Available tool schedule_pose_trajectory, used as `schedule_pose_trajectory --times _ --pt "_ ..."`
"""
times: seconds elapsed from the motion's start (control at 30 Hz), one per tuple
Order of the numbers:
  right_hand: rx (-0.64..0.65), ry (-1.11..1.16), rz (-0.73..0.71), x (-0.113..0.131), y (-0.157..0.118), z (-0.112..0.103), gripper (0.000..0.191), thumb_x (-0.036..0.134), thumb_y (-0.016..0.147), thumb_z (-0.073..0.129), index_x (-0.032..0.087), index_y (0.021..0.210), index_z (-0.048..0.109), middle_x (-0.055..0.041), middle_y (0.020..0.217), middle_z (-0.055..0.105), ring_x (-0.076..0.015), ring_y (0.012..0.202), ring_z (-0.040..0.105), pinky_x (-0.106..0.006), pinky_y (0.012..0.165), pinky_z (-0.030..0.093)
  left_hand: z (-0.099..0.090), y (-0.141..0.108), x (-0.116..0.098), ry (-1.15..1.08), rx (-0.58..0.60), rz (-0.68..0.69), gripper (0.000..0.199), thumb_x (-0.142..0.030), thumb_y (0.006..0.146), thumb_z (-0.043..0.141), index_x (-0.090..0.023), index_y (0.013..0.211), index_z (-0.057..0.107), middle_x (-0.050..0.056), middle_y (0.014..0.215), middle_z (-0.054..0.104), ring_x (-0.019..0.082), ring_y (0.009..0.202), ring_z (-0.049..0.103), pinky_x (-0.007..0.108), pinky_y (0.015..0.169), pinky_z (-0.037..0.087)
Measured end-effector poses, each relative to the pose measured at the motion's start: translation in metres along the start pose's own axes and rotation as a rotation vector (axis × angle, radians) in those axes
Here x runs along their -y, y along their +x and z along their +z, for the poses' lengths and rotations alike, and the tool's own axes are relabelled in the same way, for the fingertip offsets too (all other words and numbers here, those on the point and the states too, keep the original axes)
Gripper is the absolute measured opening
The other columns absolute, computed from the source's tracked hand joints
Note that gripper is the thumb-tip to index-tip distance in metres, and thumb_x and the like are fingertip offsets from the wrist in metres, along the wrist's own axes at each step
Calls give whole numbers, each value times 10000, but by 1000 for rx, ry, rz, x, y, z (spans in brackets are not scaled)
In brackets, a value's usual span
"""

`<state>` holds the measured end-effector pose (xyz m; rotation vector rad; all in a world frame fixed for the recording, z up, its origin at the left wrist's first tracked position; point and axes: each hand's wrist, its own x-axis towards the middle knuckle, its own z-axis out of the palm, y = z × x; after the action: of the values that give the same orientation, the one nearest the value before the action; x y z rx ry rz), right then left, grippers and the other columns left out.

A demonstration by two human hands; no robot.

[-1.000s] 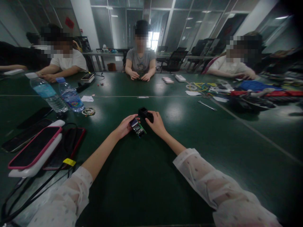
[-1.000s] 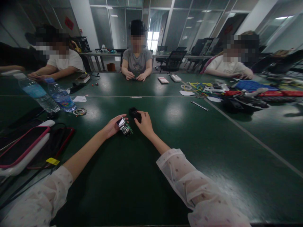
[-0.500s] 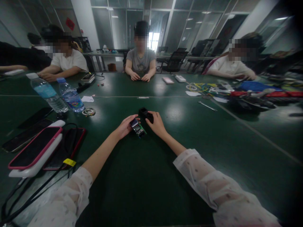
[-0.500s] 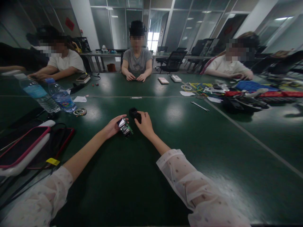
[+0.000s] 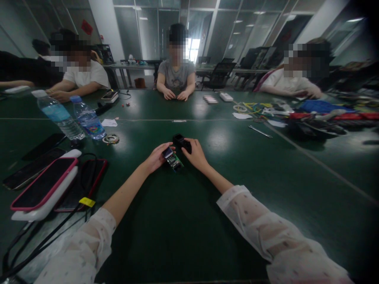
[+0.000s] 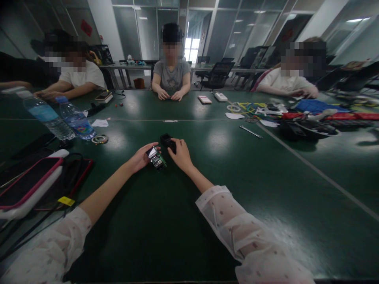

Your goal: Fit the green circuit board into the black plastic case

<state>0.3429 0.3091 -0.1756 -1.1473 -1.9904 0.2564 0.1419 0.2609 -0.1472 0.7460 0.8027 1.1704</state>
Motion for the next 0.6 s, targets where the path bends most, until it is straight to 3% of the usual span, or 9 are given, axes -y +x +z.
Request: schedule_pose_trajectory --times 0.6 --pt "8 -17 -25 4 0 -2 395 277 857 556 211 1243 501 -124 1139 540 -292 1086 542 -480 909 479 -5 3 3 14 11 4 341 -345 821 643 -186 1123 635 88 1062 674 195 958 650 327 813 504"
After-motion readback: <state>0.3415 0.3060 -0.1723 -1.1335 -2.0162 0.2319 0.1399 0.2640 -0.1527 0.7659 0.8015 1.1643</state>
